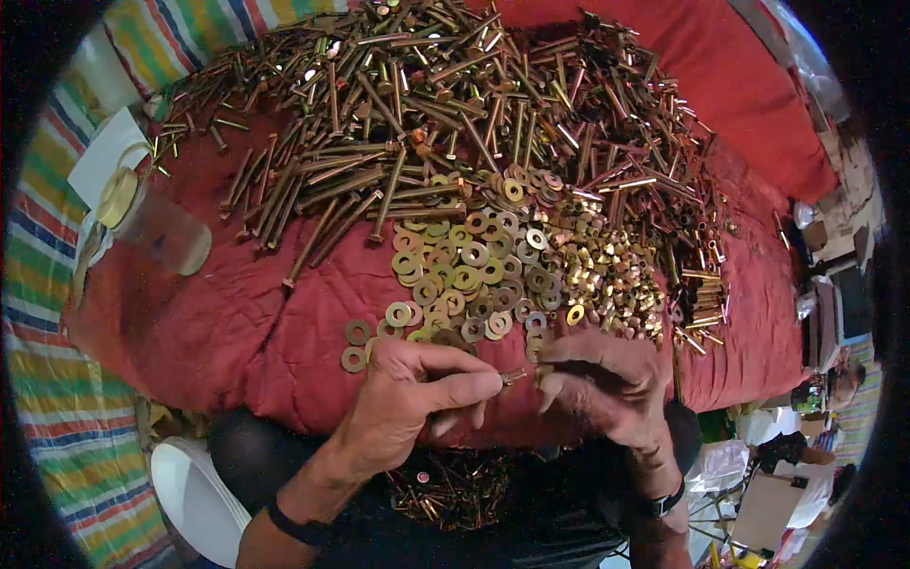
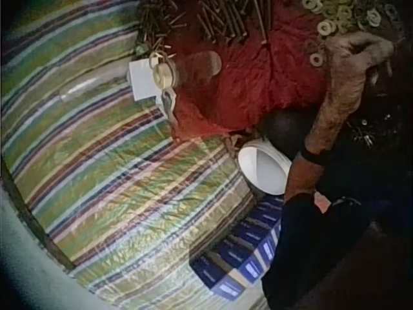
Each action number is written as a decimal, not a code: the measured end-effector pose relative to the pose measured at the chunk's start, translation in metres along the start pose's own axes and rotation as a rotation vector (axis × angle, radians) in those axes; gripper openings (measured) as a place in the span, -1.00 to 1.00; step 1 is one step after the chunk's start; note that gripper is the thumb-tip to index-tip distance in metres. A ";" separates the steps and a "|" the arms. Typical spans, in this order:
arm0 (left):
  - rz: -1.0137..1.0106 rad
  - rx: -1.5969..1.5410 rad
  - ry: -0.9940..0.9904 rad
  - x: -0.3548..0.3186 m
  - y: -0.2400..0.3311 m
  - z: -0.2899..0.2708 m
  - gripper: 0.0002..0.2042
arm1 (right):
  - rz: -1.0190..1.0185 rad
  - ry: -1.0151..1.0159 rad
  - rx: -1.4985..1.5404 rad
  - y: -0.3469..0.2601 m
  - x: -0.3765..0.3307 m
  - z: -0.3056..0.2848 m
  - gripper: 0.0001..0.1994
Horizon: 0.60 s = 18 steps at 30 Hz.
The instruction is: The person sits on the floor and repeatedly picks up a brass-colored fastener and a matching washer, then slides the washer onto the fastener. They place the assembled pair onto a growing pile on the red cloth. The person handles each fastener and washer one at a time, maintaining a steady rhythm throughout the clip.
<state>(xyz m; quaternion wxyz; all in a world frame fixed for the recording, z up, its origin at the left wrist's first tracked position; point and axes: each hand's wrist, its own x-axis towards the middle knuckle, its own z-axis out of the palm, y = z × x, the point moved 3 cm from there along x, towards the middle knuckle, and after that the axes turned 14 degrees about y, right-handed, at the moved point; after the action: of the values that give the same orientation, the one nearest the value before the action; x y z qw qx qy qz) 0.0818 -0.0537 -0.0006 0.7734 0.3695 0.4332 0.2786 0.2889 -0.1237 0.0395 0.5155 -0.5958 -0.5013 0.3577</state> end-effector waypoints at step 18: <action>0.409 0.449 -0.022 -0.009 0.011 0.007 -0.83 | -0.213 -0.063 -0.346 0.002 -0.012 0.002 -0.88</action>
<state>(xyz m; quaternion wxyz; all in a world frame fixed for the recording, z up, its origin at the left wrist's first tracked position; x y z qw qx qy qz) 0.0827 -0.0566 0.0154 0.6049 0.6137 0.3921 0.3220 0.2848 -0.1345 0.0357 0.4244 -0.6078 -0.6312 0.2281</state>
